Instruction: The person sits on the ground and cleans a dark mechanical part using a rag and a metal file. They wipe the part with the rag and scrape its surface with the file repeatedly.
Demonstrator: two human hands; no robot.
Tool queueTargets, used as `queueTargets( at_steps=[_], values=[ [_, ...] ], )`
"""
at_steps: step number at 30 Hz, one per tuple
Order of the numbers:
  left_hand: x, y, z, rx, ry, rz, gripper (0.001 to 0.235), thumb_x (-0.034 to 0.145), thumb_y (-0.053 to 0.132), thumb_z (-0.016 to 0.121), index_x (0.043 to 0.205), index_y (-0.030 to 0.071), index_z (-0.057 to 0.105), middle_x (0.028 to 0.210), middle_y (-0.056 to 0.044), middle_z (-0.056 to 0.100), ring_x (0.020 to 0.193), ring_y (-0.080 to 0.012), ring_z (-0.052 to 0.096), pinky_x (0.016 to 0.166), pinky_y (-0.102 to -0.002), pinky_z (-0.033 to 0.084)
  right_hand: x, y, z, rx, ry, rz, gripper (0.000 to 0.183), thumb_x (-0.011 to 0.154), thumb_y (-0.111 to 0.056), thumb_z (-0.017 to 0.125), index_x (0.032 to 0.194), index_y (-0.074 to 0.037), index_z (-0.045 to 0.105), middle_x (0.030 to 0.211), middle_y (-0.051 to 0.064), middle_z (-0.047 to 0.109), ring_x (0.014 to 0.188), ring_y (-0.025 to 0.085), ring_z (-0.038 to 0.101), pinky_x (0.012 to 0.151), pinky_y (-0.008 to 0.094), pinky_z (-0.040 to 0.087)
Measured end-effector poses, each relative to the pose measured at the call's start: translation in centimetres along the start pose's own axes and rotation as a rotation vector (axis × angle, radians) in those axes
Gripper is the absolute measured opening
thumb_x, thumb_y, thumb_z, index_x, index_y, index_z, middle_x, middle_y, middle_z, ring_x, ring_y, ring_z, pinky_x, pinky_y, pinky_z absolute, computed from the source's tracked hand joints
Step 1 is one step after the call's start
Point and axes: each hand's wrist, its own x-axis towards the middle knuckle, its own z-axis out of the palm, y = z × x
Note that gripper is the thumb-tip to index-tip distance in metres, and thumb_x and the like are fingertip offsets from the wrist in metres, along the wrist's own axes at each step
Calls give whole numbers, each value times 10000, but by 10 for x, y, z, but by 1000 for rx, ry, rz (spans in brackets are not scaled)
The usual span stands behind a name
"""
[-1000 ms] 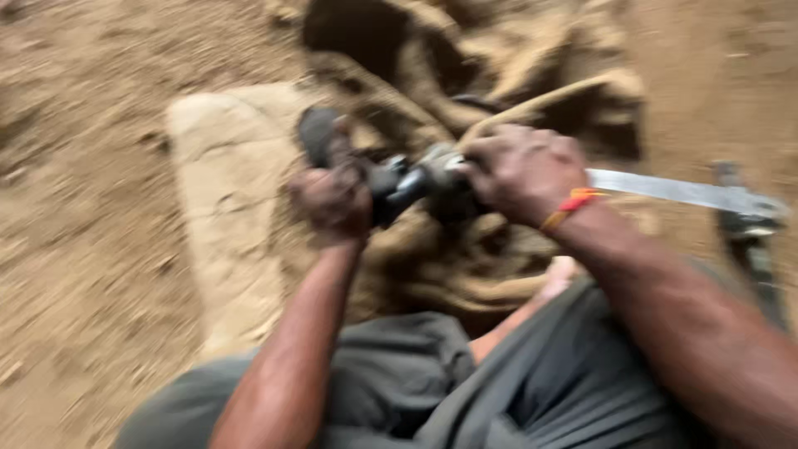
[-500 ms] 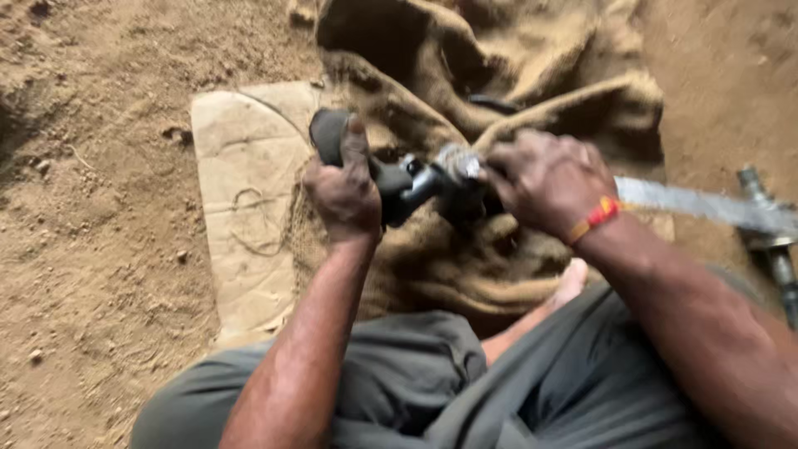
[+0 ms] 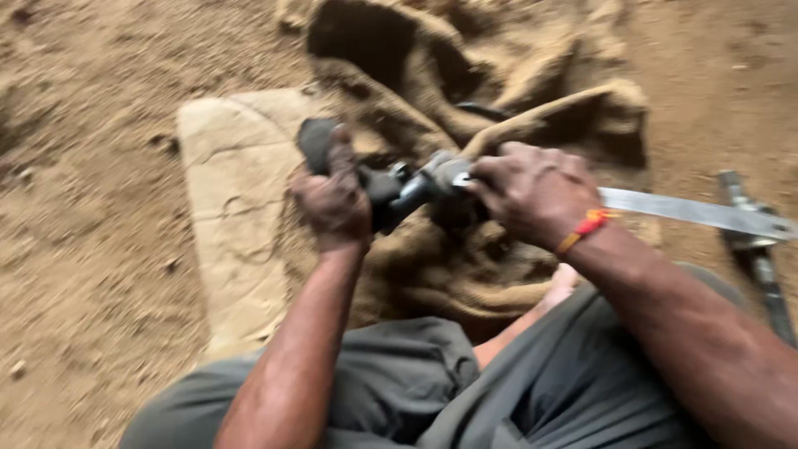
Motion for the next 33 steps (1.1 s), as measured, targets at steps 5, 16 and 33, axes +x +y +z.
queueTargets(
  at_steps=[5, 16, 33],
  values=[
    [4, 24, 1, -695, -116, -691, 456, 1021, 362, 662, 950, -88, 646, 612, -53, 629, 541, -170, 604, 523, -416, 519, 10, 4, 4, -33, 29, 38, 264, 927, -449, 654, 1015, -233, 777, 947, 79, 692, 821, 318, 693, 689, 481, 551],
    [9, 18, -3, -216, -34, -20, 377, 1018, 216, 607, 1190, -97, 728, 521, -60, 571, 486, -200, 558, 696, -403, 583, 1, 8, 7, -30, -28, 39, 292, 953, -446, 626, 1114, -241, 758, 911, 109, 673, 791, 301, 699, 660, 471, 564],
    [11, 48, -15, -1004, -179, -621, 540, 885, 603, 668, 763, 80, 611, 620, 12, 618, 480, -99, 638, 434, -266, 575, 14, 24, 14, 274, 226, -2, 241, 932, -288, 678, 1115, -140, 731, 1030, 140, 714, 956, 355, 691, 825, 483, 551]
  ],
)
